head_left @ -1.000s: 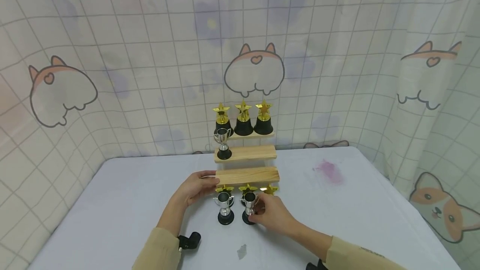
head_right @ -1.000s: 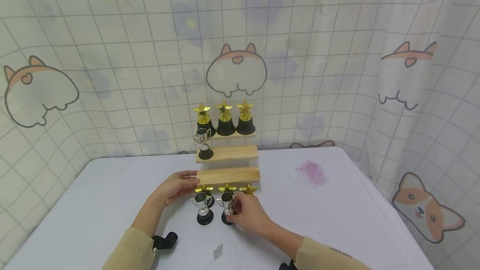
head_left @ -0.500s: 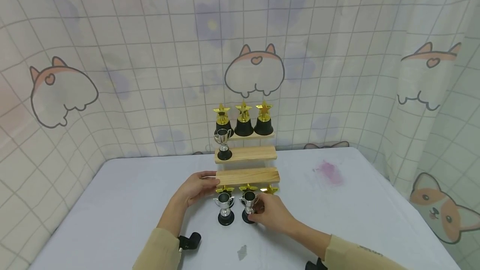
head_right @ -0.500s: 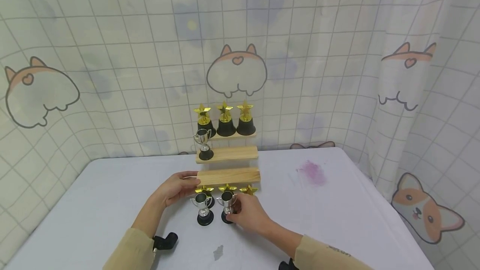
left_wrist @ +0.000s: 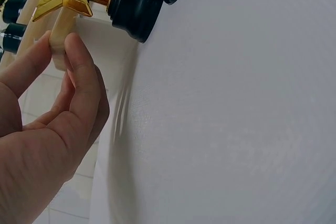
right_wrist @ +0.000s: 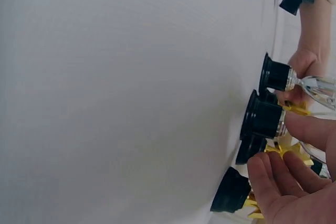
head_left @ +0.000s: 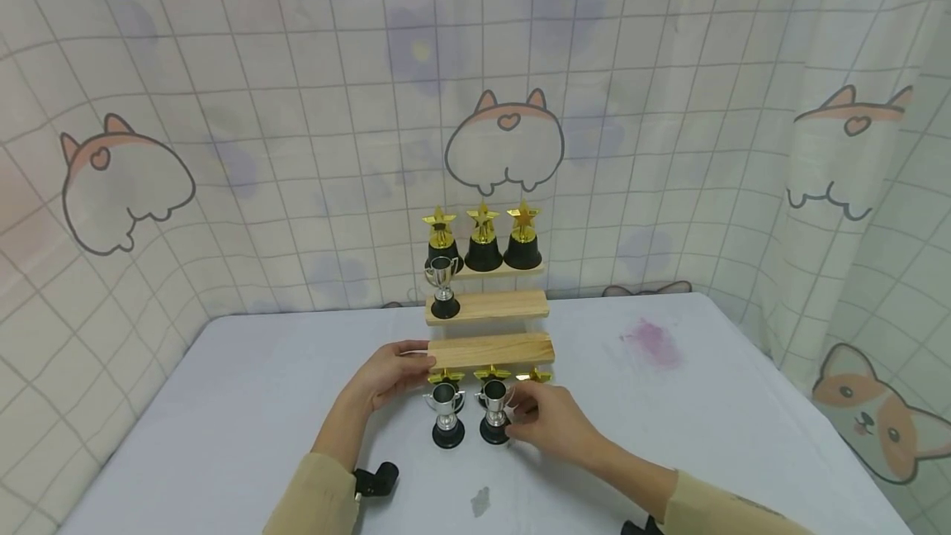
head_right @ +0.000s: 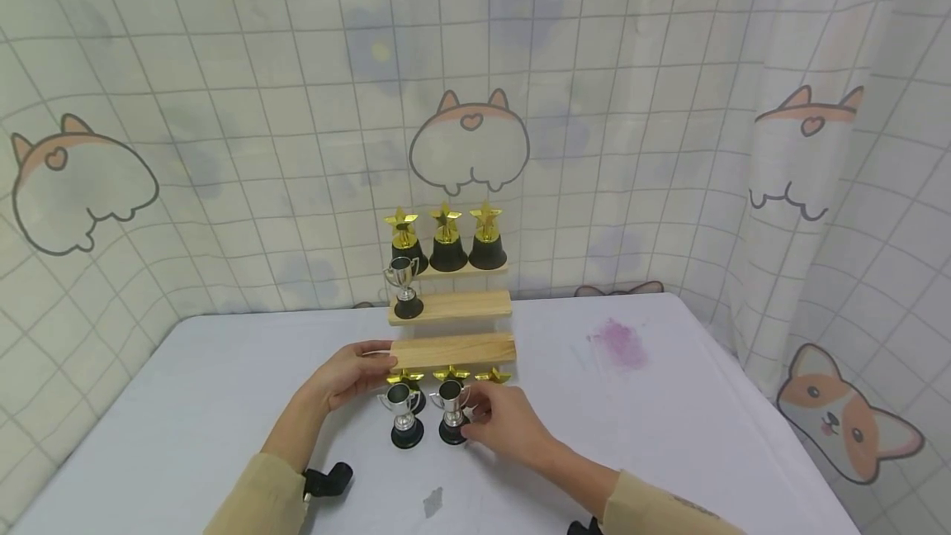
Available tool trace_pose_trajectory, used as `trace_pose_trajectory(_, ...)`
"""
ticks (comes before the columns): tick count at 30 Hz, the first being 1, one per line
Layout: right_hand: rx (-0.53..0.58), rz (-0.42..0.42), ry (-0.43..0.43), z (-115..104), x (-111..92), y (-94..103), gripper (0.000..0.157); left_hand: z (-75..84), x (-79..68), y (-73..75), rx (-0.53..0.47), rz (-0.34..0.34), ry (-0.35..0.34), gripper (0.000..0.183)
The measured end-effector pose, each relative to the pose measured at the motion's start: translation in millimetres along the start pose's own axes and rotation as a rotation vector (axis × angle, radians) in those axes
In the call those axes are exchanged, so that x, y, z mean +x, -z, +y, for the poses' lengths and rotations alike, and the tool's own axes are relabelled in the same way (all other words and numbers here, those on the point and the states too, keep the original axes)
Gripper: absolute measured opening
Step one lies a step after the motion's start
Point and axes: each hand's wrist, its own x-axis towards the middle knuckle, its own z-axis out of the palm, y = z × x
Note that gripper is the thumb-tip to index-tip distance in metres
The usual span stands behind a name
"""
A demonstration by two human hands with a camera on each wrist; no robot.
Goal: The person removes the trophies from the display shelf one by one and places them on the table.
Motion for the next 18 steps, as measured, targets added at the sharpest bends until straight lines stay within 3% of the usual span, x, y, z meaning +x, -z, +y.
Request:
trace_pose_trajectory(8, 0.058, 0.039, -0.016, -1, -7, 13.5, 0.031, -2.6, 1.9, -0.2, -0.005, 0.007, -0.005, 0.058)
trace_pose_trajectory(18, 0.057, 0.118, 0.051, -12, -6, 35.8, 0.023, -0.3, 0.8, 0.7, -0.009, -0.008, -0.004, 0.059)
